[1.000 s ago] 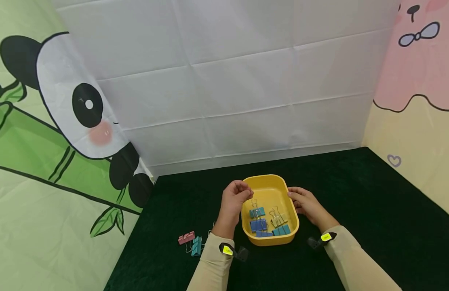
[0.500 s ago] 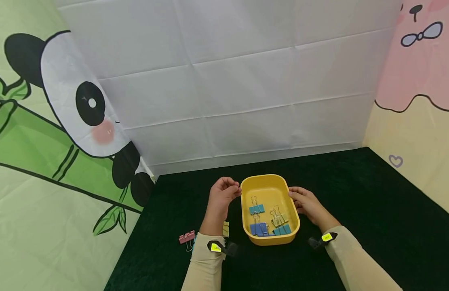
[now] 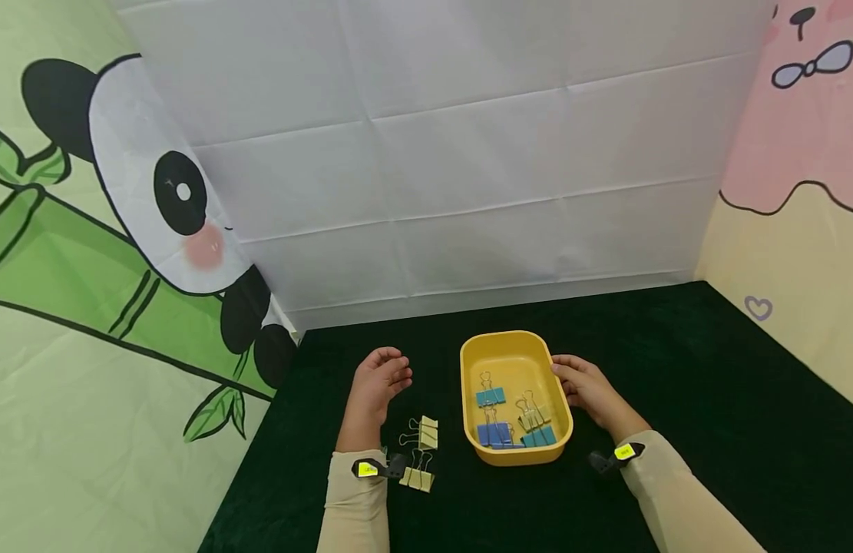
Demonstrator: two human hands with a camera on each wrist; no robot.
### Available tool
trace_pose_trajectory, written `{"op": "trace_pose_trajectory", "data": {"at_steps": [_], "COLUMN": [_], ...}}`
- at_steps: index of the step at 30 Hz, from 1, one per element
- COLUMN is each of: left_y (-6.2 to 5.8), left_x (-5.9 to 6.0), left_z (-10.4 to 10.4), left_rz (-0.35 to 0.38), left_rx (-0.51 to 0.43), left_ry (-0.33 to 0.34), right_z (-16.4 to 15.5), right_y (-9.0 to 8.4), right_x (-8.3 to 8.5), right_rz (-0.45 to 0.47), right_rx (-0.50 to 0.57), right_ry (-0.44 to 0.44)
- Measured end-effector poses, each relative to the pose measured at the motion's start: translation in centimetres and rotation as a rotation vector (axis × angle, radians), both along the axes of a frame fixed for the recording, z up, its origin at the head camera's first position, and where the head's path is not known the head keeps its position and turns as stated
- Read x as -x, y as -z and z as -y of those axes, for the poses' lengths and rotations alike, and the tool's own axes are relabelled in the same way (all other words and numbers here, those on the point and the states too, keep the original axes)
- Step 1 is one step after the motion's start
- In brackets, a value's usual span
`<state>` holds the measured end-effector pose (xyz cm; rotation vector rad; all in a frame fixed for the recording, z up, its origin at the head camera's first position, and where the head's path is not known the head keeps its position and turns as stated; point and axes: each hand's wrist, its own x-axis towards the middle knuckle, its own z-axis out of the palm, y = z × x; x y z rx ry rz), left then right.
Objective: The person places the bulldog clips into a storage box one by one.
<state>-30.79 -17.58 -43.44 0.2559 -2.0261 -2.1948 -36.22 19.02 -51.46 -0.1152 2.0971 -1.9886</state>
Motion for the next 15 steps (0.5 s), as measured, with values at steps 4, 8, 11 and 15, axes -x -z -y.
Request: {"op": "trace_pose_trajectory", "data": {"at_steps": [4, 8, 11, 15], "left_y": [0.8, 1.5, 2.1, 2.9], "left_x": [0.0, 0.3, 0.4, 0.5], "left_z": [1.1, 1.8, 2.1, 2.5], "left_rz": [0.087, 0.156, 0.208, 0.268], "left_rx": [0.044, 0.078, 0.109, 0.167], "left_ry": [0.033, 0.083, 0.128, 0.170], "right_z": [-0.1, -0.1, -0.2, -0.2], "right_y": [0.2, 0.2, -0.1, -0.2], "right_x": [-0.1, 0.0, 0.0, 0.1], "right_rz": [-0.001, -0.005, -0.006, -0.010], "right_rx": [0.002, 0.009, 0.004, -0.002], "right_ry": [-0.002, 0.002, 0.000, -0.006]}}
